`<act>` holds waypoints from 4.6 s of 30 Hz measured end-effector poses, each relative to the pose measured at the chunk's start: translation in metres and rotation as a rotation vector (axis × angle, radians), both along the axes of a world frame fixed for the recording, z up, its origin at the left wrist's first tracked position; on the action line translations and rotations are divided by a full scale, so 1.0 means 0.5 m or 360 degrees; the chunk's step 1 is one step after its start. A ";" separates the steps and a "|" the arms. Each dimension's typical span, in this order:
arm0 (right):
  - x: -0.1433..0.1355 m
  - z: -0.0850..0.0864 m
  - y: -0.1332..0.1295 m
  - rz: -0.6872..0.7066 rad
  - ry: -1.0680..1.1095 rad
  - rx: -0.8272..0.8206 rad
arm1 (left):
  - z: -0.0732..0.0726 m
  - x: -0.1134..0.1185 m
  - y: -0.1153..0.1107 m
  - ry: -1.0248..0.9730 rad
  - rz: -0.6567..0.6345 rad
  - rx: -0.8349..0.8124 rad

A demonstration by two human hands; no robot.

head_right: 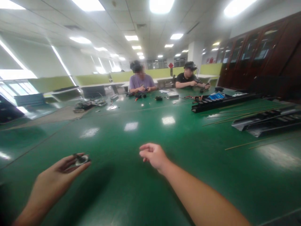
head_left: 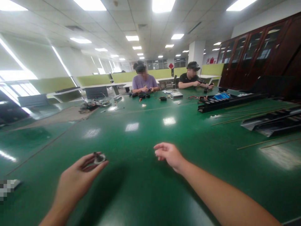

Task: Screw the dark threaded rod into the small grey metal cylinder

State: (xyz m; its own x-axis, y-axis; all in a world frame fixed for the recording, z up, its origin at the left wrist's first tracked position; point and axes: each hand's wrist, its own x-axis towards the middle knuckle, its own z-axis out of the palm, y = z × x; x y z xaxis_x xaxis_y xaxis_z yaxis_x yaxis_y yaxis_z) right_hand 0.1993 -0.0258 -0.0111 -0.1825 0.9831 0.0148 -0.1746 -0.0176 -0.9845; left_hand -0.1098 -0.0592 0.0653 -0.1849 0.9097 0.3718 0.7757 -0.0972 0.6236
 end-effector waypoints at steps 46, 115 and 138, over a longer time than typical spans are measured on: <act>-0.020 -0.031 -0.008 -0.0034 -0.0998 0.0457 | -0.139 0.182 0.079 0.0023 -0.1081 0.0182; -0.032 -0.007 -0.027 -0.0014 -0.0733 0.0464 | -0.140 0.184 0.069 -0.0178 -0.1109 0.0135; -0.024 -0.007 -0.018 -0.0008 -0.0757 0.0483 | -0.139 0.189 0.058 -0.0075 -0.1064 0.0233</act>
State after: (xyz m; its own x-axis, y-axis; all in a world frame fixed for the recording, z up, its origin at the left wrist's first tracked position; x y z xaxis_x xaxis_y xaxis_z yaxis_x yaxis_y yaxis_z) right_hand 0.1874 -0.0347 -0.0148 -0.2336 0.9485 0.2140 0.2903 0.2781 -0.9156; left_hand -0.0153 -0.0303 -0.0045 0.3798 0.7750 0.5051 0.4921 -0.6316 0.5991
